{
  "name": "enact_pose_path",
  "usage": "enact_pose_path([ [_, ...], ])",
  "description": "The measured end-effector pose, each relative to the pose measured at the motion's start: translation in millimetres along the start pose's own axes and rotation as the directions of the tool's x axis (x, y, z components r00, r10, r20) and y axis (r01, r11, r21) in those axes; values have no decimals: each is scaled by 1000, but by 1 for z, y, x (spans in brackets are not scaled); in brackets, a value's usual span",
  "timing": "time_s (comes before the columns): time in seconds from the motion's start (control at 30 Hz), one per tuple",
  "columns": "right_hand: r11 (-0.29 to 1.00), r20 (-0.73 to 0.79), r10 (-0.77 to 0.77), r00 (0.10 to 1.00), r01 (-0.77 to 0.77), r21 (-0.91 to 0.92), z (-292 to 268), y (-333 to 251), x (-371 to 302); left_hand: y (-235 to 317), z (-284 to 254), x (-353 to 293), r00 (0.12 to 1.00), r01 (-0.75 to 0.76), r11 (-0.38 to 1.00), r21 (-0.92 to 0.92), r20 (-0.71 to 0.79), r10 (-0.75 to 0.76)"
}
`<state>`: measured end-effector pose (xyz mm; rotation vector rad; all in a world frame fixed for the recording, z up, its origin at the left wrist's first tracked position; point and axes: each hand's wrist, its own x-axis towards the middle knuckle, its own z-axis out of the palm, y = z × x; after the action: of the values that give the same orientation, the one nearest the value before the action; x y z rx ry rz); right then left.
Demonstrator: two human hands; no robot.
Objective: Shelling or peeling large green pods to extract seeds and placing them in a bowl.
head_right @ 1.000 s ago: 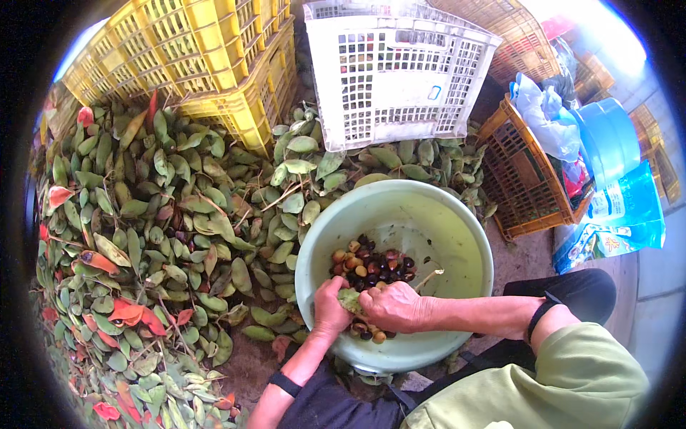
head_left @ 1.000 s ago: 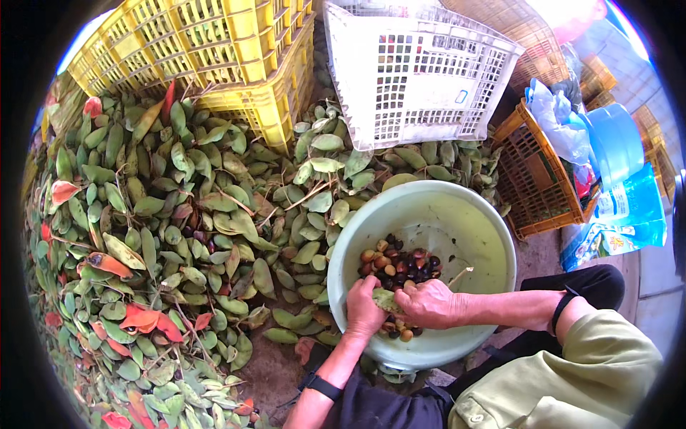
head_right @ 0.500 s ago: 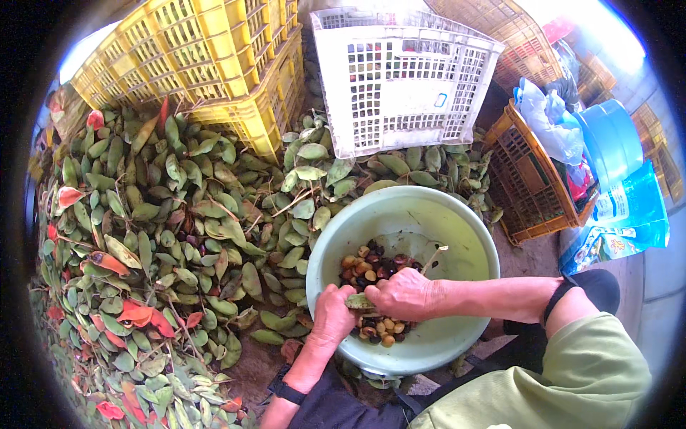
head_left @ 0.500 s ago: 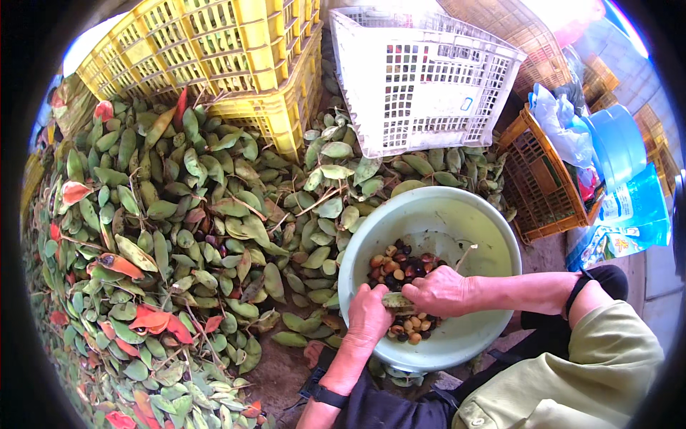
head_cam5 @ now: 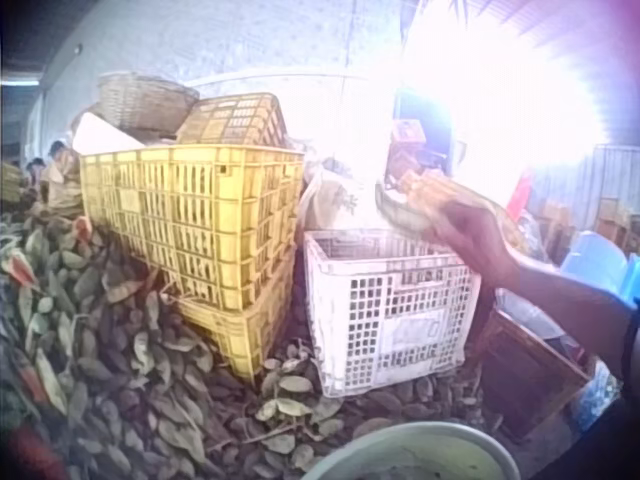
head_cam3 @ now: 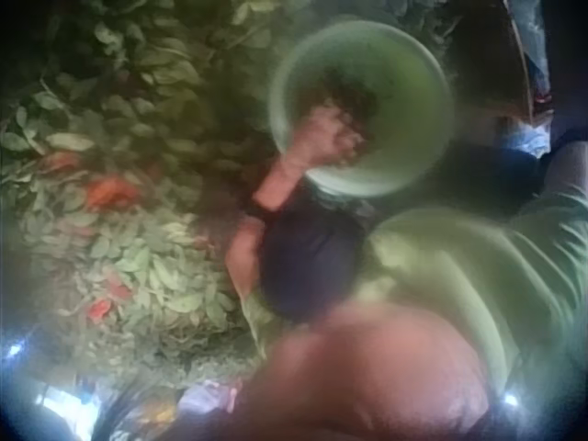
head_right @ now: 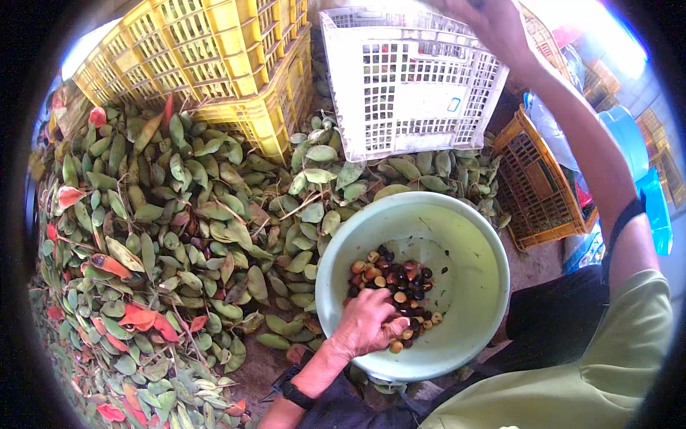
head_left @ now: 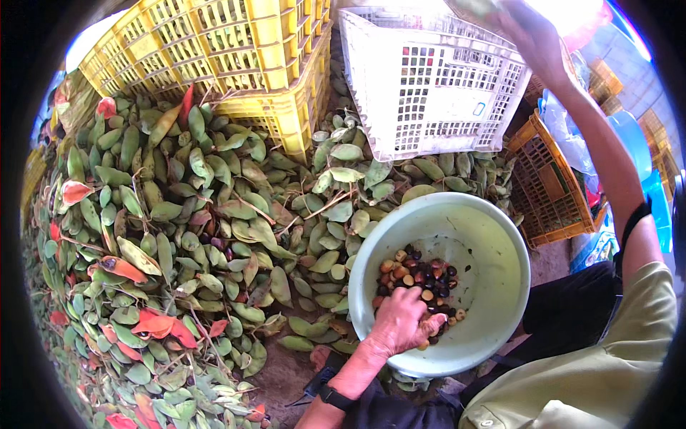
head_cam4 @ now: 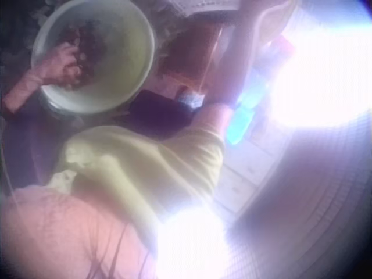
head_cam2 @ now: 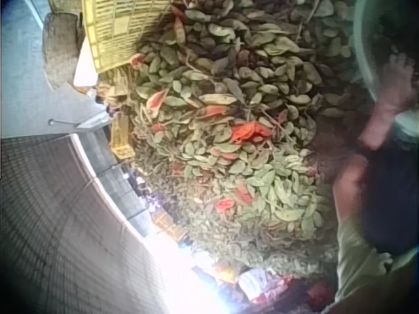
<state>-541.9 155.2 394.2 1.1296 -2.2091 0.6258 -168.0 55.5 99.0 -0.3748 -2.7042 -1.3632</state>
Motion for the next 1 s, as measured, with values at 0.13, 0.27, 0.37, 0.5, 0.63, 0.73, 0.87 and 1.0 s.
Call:
enact_pose_path([
  [0.13,990,181,127,975,-114,-80,46,53,51,-5,1,0,991,-43,978,-204,-135,15],
  [0.27,970,388,180,904,-99,-220,71,57,57,-66,-42,4,687,175,967,-186,-681,-255],
  [0.37,967,459,182,869,-74,-243,86,47,55,-146,-76,-10,624,441,891,107,-750,-219],
  [0.5,971,519,152,841,-29,-237,99,48,44,-197,-90,-5,637,754,567,331,-578,-509],
  [0.63,981,243,132,961,-162,108,88,101,48,-208,-82,29,585,810,473,348,-534,-610],
  [0.73,895,-2,210,978,-192,402,95,66,11,-199,-88,12,568,812,515,273,-572,-592],
  [0.87,873,101,72,992,-112,474,92,-89,-104,-163,-86,-14,530,621,774,124,-794,-298],
  [1.0,729,539,-284,793,-186,659,118,-163,-191,-46,-92,3,494,475,880,-4,-826,-271],
])
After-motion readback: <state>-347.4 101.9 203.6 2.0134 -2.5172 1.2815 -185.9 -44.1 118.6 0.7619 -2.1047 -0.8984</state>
